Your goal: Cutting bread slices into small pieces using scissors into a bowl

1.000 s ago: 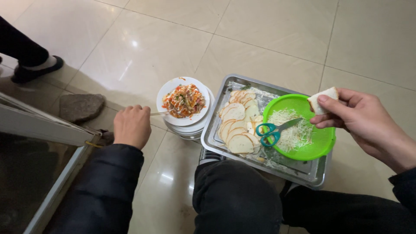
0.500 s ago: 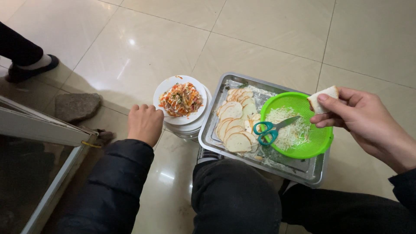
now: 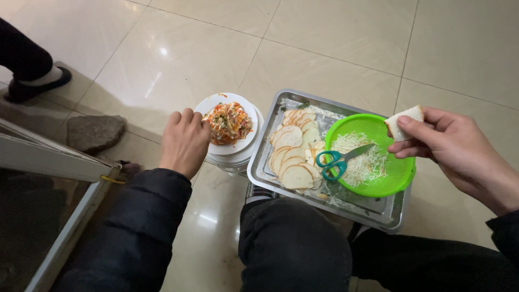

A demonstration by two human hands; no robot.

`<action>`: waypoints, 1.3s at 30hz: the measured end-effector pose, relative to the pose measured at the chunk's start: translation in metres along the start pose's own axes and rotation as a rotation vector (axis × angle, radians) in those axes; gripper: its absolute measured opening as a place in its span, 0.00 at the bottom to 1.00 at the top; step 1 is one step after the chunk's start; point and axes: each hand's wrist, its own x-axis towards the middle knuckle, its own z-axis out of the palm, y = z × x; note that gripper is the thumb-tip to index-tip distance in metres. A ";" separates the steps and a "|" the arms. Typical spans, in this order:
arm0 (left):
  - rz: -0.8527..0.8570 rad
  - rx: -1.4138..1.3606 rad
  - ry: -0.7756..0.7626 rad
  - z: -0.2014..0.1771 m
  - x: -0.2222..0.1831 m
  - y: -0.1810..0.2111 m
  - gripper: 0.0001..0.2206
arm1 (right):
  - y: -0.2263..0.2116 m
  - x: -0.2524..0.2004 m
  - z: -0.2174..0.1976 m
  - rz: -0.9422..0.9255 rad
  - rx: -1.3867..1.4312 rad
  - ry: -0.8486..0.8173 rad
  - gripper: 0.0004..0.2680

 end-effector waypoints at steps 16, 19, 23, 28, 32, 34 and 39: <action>0.156 0.020 -0.028 0.012 0.005 0.017 0.07 | 0.002 0.000 -0.001 0.004 -0.006 -0.003 0.12; 0.186 0.041 -0.014 0.016 0.005 0.021 0.06 | 0.002 0.001 0.000 0.009 0.010 -0.001 0.13; 0.208 0.047 -0.010 0.022 0.003 0.023 0.07 | 0.000 0.000 0.001 0.012 -0.013 -0.009 0.12; 0.162 0.041 -0.093 0.015 -0.003 0.013 0.07 | 0.003 0.003 -0.001 0.028 -0.027 0.000 0.12; 0.202 0.081 -0.067 0.017 -0.009 0.015 0.05 | 0.006 0.004 -0.003 0.007 0.014 -0.022 0.12; 0.213 0.086 -0.041 0.015 -0.011 0.018 0.05 | 0.007 0.004 -0.004 0.001 0.021 -0.021 0.12; 0.246 0.128 -0.064 0.014 -0.009 0.021 0.07 | 0.013 0.007 -0.005 -0.006 0.023 -0.033 0.12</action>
